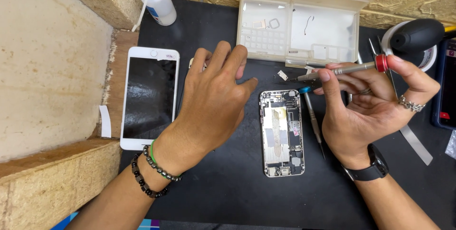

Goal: Installing and securing the main board and internal components of a smartphone using a precision screwdriver.

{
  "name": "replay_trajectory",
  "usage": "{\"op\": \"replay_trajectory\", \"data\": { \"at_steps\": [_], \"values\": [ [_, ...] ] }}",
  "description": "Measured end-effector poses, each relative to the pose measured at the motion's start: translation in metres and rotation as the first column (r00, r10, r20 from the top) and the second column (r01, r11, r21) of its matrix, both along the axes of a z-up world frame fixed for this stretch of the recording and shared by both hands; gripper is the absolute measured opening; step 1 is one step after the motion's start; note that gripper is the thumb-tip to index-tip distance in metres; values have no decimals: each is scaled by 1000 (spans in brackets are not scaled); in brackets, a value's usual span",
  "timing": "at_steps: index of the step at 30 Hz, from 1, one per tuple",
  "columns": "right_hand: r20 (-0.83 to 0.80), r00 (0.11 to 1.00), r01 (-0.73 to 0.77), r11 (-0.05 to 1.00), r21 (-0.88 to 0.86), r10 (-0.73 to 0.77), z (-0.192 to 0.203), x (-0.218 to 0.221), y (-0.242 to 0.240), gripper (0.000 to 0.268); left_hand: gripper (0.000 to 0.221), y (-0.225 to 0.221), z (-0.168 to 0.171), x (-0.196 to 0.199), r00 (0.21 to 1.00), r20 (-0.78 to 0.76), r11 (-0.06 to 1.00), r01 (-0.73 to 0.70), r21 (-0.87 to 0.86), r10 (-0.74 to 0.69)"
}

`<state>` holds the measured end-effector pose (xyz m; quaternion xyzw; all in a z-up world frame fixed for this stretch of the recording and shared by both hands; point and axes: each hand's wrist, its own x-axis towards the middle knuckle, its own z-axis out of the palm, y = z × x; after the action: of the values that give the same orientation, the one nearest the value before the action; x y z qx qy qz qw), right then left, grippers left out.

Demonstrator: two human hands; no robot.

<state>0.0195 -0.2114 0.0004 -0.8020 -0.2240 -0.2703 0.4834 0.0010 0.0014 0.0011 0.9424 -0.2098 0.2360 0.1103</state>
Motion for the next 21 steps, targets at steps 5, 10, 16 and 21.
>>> {"op": "replay_trajectory", "data": {
  "at_steps": [5,10,16,21],
  "values": [
    [-3,1000,-9,999,-33,9,-4,0,-4,64,35,0,-1,0,1000,18,1000,-3,-8,3],
    [20,999,-39,996,-75,40,-5,1,-6,65,35,1,0,0,1000,24,1000,-7,-6,7],
    [28,997,-69,996,-58,71,-5,0,-3,65,35,2,0,0,999,41,999,-22,-23,23],
    [38,998,-50,993,-104,55,-9,-1,-7,67,33,2,-1,0,998,56,999,-33,-39,36]
  ]
}}
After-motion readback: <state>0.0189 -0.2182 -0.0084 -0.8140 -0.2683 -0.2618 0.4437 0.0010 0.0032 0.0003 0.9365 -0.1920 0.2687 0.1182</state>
